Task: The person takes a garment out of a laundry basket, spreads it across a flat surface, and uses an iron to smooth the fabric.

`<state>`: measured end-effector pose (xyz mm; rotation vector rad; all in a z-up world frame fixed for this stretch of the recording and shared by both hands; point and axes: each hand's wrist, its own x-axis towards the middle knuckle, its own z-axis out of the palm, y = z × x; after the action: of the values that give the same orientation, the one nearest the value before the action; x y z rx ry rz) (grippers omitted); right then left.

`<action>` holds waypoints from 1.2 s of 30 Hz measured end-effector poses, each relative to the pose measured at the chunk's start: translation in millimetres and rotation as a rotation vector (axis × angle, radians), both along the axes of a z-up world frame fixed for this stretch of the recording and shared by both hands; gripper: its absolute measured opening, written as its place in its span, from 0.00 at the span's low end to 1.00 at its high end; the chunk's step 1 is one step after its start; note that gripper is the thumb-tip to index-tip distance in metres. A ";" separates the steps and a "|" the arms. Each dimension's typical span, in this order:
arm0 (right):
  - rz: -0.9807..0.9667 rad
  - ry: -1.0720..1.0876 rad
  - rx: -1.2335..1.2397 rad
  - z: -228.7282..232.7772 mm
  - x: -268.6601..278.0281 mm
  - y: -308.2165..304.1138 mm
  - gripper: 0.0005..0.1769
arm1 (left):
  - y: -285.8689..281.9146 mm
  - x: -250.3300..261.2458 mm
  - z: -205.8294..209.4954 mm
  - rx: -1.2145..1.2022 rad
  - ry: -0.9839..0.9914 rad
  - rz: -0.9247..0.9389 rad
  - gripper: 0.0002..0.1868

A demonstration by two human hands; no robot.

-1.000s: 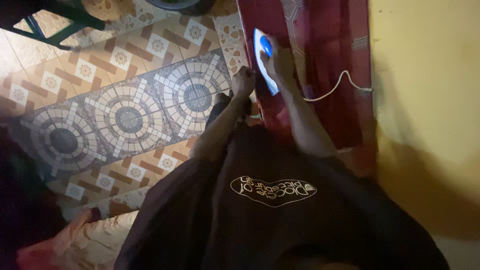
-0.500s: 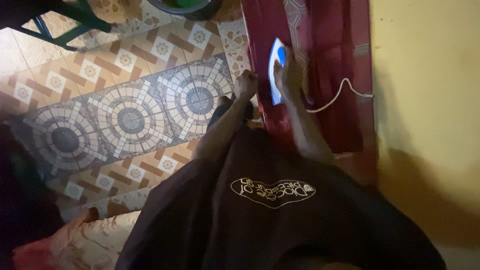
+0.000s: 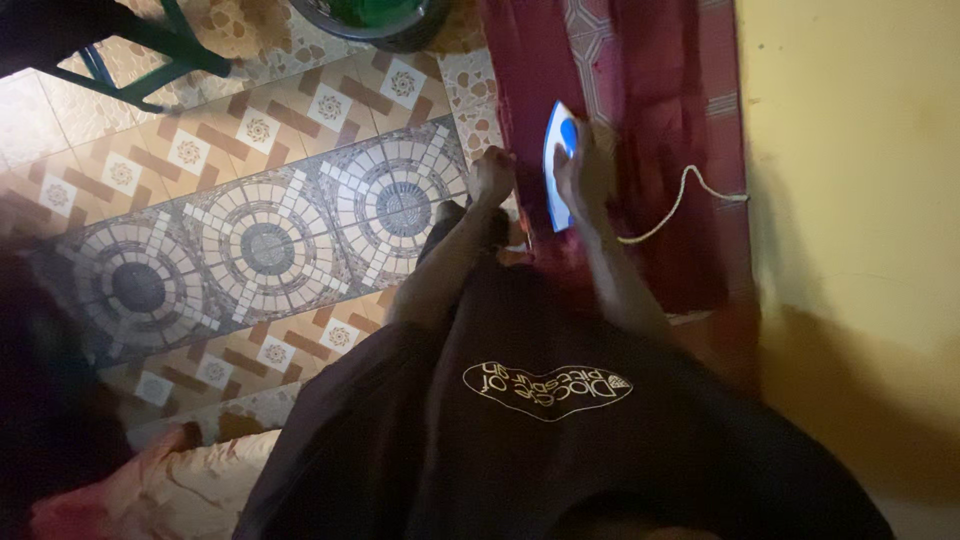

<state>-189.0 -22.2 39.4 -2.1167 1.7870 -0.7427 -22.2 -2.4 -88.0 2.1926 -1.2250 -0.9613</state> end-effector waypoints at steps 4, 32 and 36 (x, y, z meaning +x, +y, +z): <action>-0.047 -0.042 0.026 2.0 11.4 -11.6 0.29 | -2.2 -1.8 -3.0 0.024 0.008 0.015 0.14; -0.051 0.044 -0.047 -4.8 21.6 -14.4 0.30 | -12.9 9.5 -10.6 -0.056 0.013 -0.024 0.15; -0.055 0.121 0.264 9.4 16.3 3.7 0.31 | -12.4 12.8 -7.7 -0.130 0.007 -0.005 0.13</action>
<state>-172.8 -18.5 48.7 -1.9812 1.8931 -0.3724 -9.5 -14.8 -95.7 2.0845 -1.2541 -0.8656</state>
